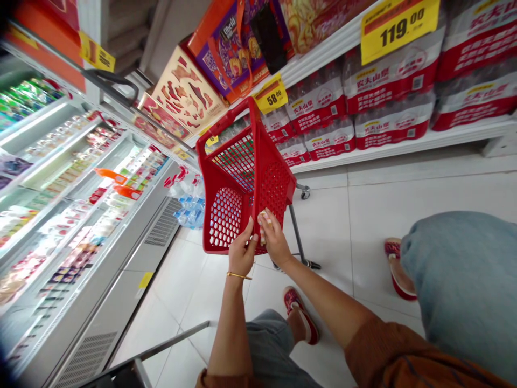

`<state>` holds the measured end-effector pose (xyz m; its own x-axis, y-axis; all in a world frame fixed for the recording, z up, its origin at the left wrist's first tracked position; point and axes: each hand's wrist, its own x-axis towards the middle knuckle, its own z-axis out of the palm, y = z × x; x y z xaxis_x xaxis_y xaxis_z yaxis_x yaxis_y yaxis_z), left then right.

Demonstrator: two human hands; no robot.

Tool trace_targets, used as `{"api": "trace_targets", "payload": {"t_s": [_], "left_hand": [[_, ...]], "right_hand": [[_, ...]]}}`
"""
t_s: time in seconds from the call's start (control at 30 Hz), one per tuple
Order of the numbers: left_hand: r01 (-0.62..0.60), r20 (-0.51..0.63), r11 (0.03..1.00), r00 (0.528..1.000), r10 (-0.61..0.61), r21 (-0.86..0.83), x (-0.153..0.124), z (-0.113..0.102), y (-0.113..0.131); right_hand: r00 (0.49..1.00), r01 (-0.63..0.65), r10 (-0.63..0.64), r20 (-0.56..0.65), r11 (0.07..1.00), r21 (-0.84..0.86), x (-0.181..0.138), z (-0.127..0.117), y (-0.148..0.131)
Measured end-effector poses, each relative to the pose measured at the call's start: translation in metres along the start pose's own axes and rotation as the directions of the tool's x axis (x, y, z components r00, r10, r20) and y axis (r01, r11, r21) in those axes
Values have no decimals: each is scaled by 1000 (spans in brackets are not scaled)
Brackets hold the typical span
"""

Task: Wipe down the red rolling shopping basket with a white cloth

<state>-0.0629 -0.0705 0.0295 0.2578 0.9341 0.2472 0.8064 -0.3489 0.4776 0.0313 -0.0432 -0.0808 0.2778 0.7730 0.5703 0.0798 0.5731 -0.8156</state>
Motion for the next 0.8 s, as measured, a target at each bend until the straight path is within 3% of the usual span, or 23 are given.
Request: {"api": "trace_targets", "payload": {"t_s": [0.47, 0.63, 0.8], "left_hand": [[25, -55, 1000, 998, -25, -5, -11, -19, -15], [2, -173, 998, 985, 8, 59, -14, -21, -17], [32, -339, 991, 941, 14, 130, -10, -17, -13]], "right_hand": [[990, -14, 14, 141, 1000, -6, -41, 1, 24], [983, 12, -7, 185, 1000, -26, -46, 4, 25], [983, 40, -32, 179, 998, -44, -47, 7, 21]]}}
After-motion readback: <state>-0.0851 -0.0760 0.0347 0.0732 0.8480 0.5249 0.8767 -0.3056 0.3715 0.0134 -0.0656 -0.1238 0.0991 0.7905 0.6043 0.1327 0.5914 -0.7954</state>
